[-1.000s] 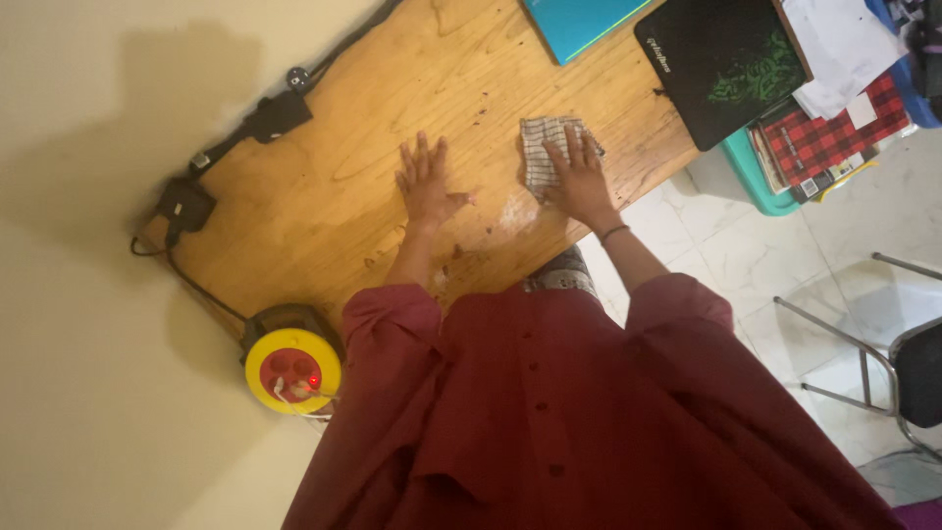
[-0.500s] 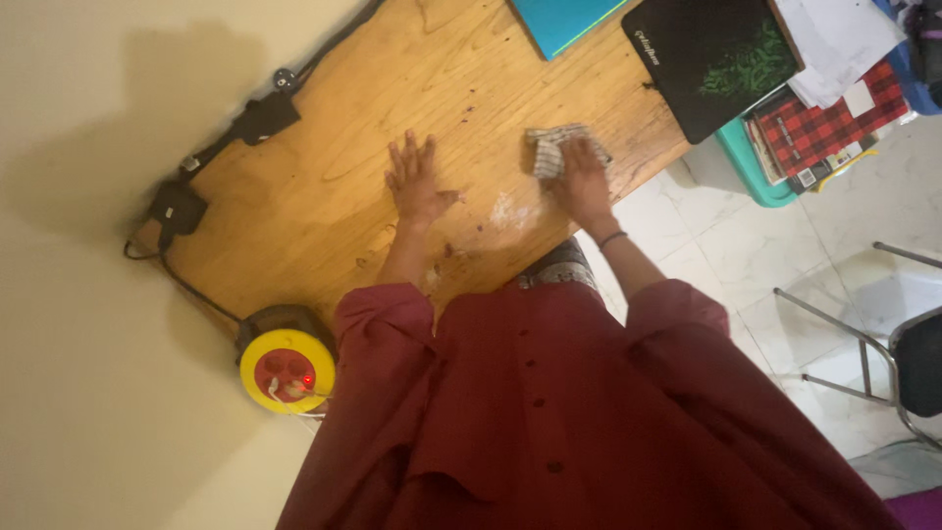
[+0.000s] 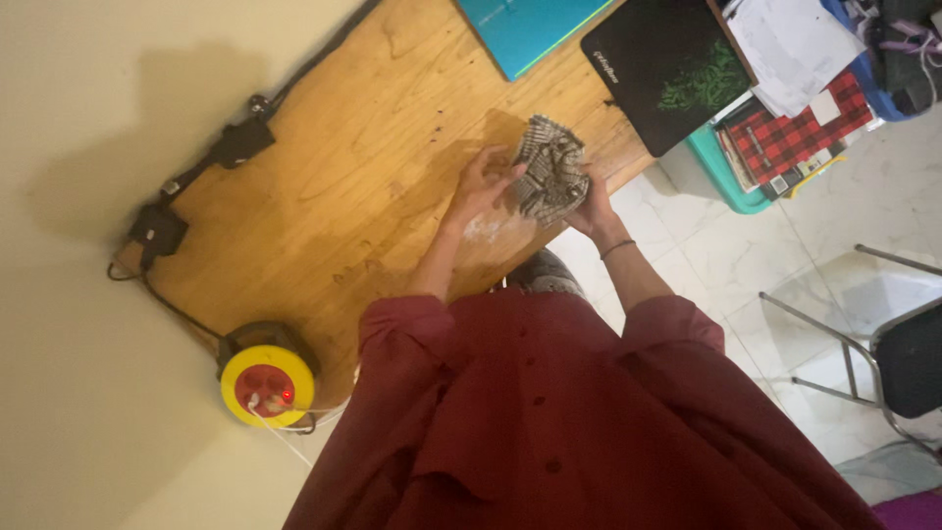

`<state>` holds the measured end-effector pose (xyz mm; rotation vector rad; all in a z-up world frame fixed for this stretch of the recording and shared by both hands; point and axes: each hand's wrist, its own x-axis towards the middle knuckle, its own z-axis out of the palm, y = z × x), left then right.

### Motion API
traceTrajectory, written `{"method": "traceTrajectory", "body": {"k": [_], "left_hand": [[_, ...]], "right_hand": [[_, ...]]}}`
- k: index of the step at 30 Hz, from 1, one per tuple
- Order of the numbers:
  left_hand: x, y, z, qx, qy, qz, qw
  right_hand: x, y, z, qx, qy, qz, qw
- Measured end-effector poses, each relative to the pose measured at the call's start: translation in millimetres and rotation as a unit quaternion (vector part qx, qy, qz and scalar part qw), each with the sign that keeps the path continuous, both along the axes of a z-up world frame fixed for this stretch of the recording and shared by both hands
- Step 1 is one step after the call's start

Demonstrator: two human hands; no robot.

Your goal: The person cleans a wooden desk by spraying liquid from a spray bottle and wiping the surface with a cloth.

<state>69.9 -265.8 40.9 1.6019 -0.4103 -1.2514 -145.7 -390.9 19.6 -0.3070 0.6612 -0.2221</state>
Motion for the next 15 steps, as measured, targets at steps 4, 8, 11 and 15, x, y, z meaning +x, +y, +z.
{"method": "traceTrajectory", "body": {"k": [4, 8, 11, 15], "left_hand": [[-16, -14, -14, -0.047, -0.023, -0.04, 0.998], [-14, -19, -29, -0.142, 0.028, -0.051, 0.988], [-17, -20, -33, -0.048, 0.005, -0.02, 0.999], [-17, -27, -28, -0.059, -0.002, -0.027, 0.998]], "right_hand": [[-1, 0, 16, -0.008, -0.044, 0.001, 0.999], [-1, -19, 48, 0.033, -0.018, -0.055, 0.998], [-1, -34, 64, 0.068, -0.004, -0.079, 0.995], [-8, -51, 39, -0.188, 0.122, 0.067, 0.972]]}}
